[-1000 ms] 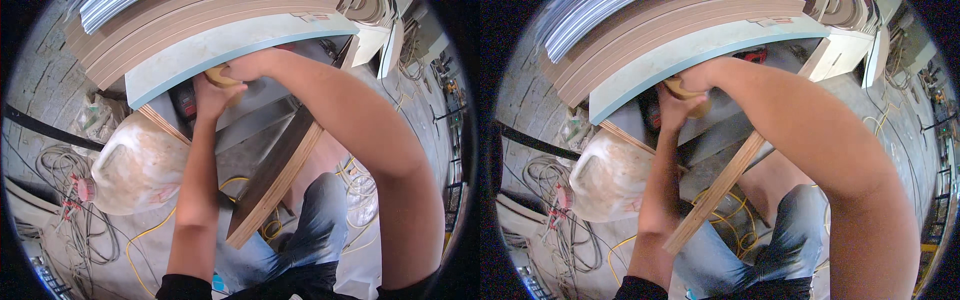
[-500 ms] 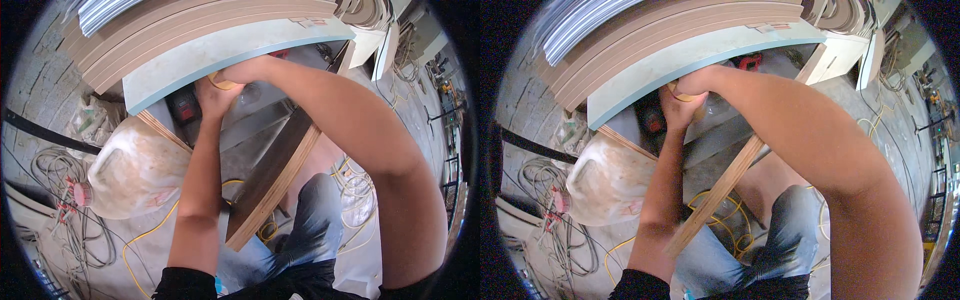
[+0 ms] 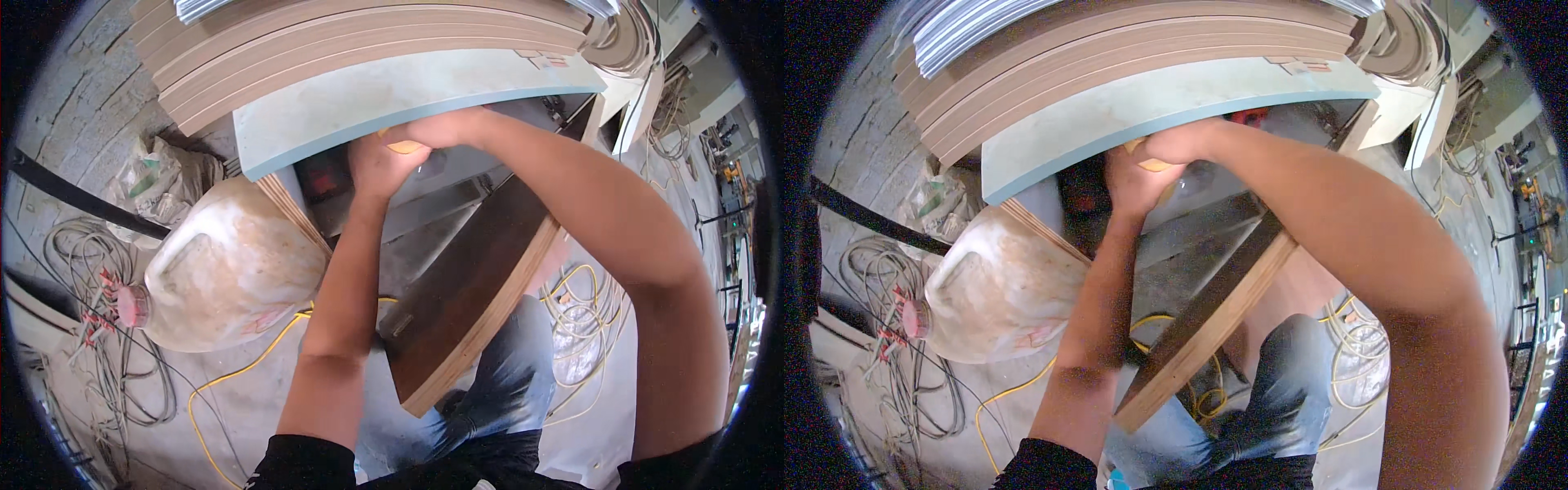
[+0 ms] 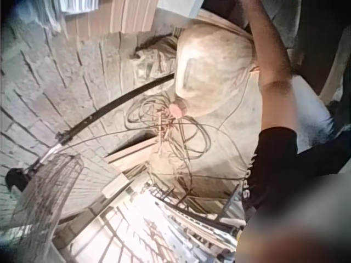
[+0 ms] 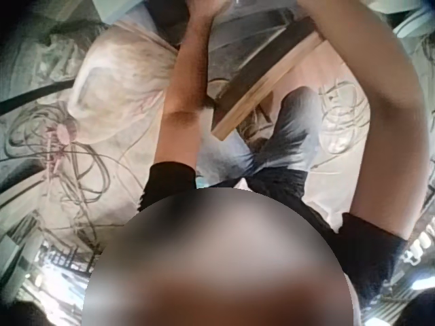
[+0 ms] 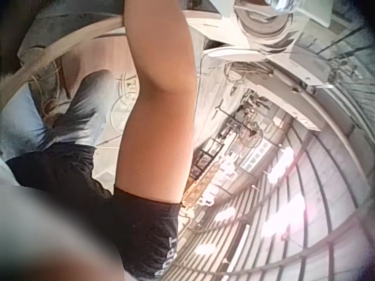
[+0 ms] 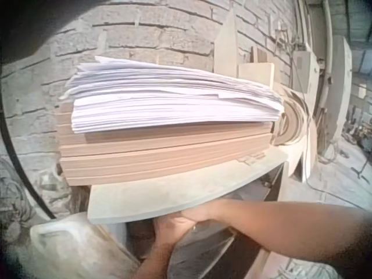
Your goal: The recorder applies masking tape to the edges of curved wooden panels as part of a furniture manufacturing process.
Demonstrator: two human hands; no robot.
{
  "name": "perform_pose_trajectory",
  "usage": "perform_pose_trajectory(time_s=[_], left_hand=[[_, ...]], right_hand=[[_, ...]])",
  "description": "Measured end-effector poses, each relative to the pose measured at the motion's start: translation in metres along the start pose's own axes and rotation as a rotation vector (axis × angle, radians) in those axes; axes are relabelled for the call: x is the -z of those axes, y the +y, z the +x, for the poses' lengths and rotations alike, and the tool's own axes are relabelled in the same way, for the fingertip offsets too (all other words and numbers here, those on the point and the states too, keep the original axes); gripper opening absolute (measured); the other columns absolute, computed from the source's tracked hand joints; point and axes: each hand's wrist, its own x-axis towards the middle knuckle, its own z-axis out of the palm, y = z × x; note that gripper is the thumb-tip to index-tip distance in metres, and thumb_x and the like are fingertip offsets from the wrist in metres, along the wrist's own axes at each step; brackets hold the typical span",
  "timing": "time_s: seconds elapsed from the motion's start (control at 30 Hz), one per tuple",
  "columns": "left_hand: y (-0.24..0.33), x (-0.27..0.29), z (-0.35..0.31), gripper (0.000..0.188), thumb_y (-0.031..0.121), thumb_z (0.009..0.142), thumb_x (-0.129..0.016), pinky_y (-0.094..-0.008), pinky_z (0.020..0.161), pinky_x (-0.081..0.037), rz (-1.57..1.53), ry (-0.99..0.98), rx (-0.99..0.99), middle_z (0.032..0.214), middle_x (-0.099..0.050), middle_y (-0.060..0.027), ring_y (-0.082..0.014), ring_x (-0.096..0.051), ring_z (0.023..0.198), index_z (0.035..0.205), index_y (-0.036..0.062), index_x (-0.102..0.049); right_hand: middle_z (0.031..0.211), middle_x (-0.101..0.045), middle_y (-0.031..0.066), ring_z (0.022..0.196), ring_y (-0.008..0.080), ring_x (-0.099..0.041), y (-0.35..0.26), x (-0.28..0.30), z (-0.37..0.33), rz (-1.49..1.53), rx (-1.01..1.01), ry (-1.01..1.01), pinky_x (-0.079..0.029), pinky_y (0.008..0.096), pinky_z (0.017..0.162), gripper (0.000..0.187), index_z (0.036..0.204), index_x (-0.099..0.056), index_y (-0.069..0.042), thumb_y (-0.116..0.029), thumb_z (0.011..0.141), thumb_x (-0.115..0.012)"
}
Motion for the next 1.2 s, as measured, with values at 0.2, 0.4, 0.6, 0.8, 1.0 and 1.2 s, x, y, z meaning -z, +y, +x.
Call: perform_pose_trajectory(time_s=[0.2,0.4,0.6,0.8,1.0,1.2], left_hand=[[-0.004,0.005,0.001,0.068,0.041,0.054,-0.087,-0.0410,0.083,-0.052,-0.064,-0.078,-0.033,0.104,-0.069,-0.0142,-0.0313,-0.066,0.095,0.109,0.0081,-0.065],[-0.022,0.002,0.003,0.068,0.043,0.054,-0.088,-0.0407,0.085,-0.051,-0.079,-0.145,-0.014,0.107,-0.068,-0.0135,-0.0315,-0.065,0.099,0.108,0.0087,-0.066],[-0.021,0.005,0.005,0.070,0.043,0.054,-0.088,-0.0418,0.087,-0.050,-0.157,-0.167,0.035,0.108,-0.068,-0.0150,-0.0325,-0.064,0.100,0.110,0.0080,-0.066],[-0.028,-0.004,0.002,0.068,0.041,0.056,-0.087,-0.0420,0.087,-0.051,-0.177,-0.065,0.003,0.108,-0.068,-0.0154,-0.0325,-0.065,0.099,0.111,0.0071,-0.065],[-0.096,-0.018,0.001,0.050,0.036,0.073,-0.073,-0.0418,0.085,-0.051,-0.272,-0.228,-0.116,0.106,-0.068,-0.0170,-0.0317,-0.066,0.096,0.110,0.0035,-0.065],[-0.022,-0.015,0.010,0.081,0.058,0.074,-0.072,-0.0476,0.099,-0.042,0.075,-0.117,0.267,0.125,-0.057,-0.0290,-0.0421,-0.053,0.118,0.125,-0.0041,-0.056]], right_hand=[[0.118,-0.065,0.0162,0.107,0.0337,-0.060,-0.006,0.009,-0.008,0.086,0.009,0.002,-0.045,0.0404,0.095,0.054,0.119,-0.065,-0.011,-0.043,0.076,-0.068],[0.117,-0.066,0.0161,0.107,0.0345,-0.060,-0.006,0.010,-0.005,0.130,0.082,-0.001,-0.045,0.0406,0.095,0.050,0.117,-0.067,-0.011,-0.042,0.077,-0.067],[0.116,-0.066,0.0156,0.107,0.0343,-0.060,-0.006,0.000,-0.002,0.009,0.146,0.110,-0.044,0.0416,0.095,0.046,0.114,-0.067,-0.010,-0.042,0.081,-0.065],[0.115,-0.066,0.0155,0.104,0.0350,-0.061,-0.004,0.015,-0.014,0.060,0.053,-0.008,-0.046,0.0414,0.093,0.041,0.113,-0.068,-0.009,-0.039,0.085,-0.061],[0.095,-0.066,0.0165,0.096,0.0342,-0.063,-0.063,0.009,-0.052,-0.255,0.136,-0.188,-0.048,0.0449,0.088,0.026,0.106,-0.060,-0.005,-0.022,0.086,-0.063],[0.110,-0.063,0.0194,0.104,0.0347,-0.060,-0.069,0.088,-0.151,0.040,0.189,-0.349,-0.047,0.0454,0.092,0.031,0.113,-0.058,-0.001,-0.015,0.087,-0.064]])
